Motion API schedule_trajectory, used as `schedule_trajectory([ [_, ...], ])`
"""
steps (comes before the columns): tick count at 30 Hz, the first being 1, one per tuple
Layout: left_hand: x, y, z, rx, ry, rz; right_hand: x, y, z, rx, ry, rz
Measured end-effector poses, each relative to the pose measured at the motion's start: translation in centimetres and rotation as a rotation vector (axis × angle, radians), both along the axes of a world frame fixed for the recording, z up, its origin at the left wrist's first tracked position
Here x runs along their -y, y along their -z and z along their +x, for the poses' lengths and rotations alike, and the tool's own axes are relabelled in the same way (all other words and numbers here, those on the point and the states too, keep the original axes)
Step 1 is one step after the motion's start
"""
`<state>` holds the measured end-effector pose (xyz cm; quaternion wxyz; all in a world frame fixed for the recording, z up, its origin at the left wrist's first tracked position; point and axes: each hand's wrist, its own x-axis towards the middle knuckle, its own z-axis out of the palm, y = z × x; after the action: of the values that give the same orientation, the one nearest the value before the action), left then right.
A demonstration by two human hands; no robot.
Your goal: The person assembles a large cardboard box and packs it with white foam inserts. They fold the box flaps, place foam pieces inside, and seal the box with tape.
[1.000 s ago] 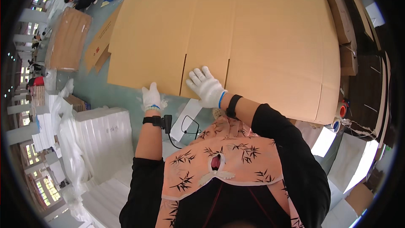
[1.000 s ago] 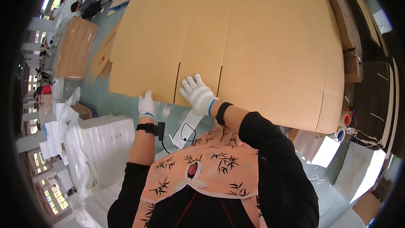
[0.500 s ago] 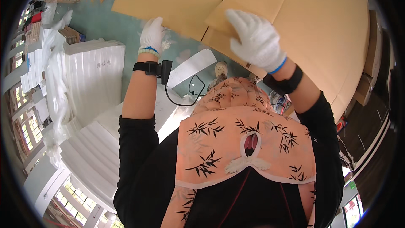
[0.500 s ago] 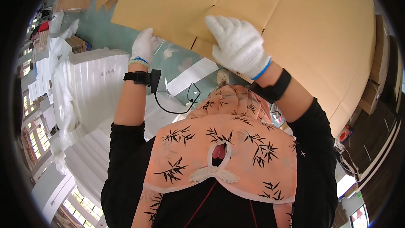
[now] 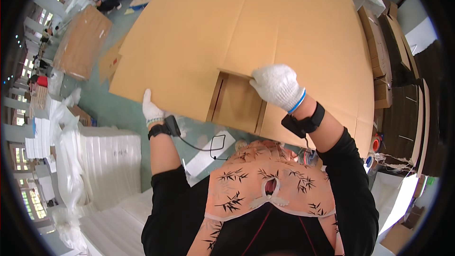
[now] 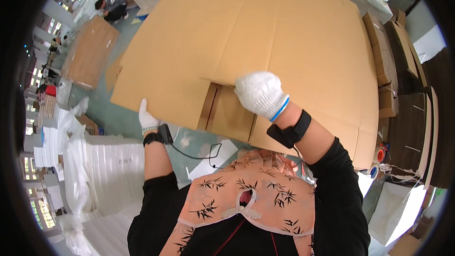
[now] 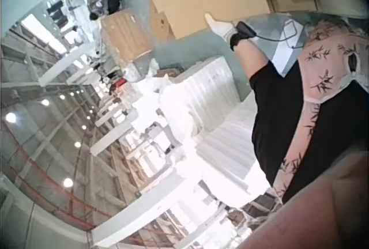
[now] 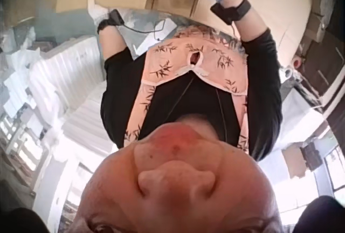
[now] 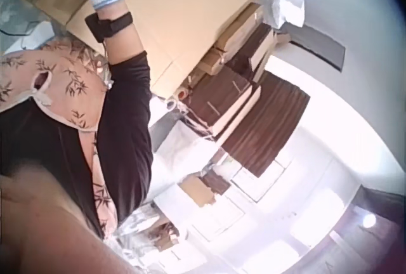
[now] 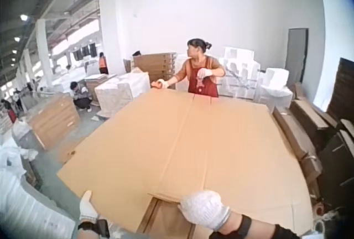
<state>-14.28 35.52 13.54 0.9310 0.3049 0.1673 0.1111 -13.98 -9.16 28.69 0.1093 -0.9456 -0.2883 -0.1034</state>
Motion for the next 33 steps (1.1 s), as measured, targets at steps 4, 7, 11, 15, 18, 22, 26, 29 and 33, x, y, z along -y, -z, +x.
schedule_trajectory([
  [4, 4.7, -9.0, -1.1, 0.063, -0.195, 0.523, 2.1, 1.3, -1.3, -0.130, 0.122, 0.106],
  [7, 8.6, -14.4, -2.0, 0.171, -0.215, 0.743, 5.9, 4.9, -2.2, -0.148, 0.214, 0.313],
  [11, 16.0, -20.0, -3.0, 0.486, 0.036, 1.217, 10.1, 12.9, -3.8, -0.287, 0.517, 0.451],
  [15, 24.5, -24.2, -3.7, 0.899, 0.258, 1.490, 11.6, 16.5, -5.1, -0.394, 0.729, 0.565],
  [18, 30.8, -27.2, -4.8, 1.080, 0.268, 1.721, 10.4, 14.8, -5.7, -0.491, 0.823, 0.486],
  [22, 39.0, -27.9, -5.7, 1.318, 0.231, 1.762, 12.2, 17.0, -6.5, -0.364, 0.820, 0.554],
  [26, 43.5, -26.4, -6.9, 1.462, 0.406, 1.892, 11.9, 16.5, -6.2, -0.428, 0.694, 0.619],
  [29, 45.7, -23.0, -6.9, 1.631, 0.566, 1.989, 13.1, 20.7, -5.0, -0.326, 0.750, 0.670],
  [33, 47.4, -19.5, -4.6, 1.691, 0.985, 1.946, 16.3, 19.9, -5.6, -0.331, 0.881, 0.692],
])
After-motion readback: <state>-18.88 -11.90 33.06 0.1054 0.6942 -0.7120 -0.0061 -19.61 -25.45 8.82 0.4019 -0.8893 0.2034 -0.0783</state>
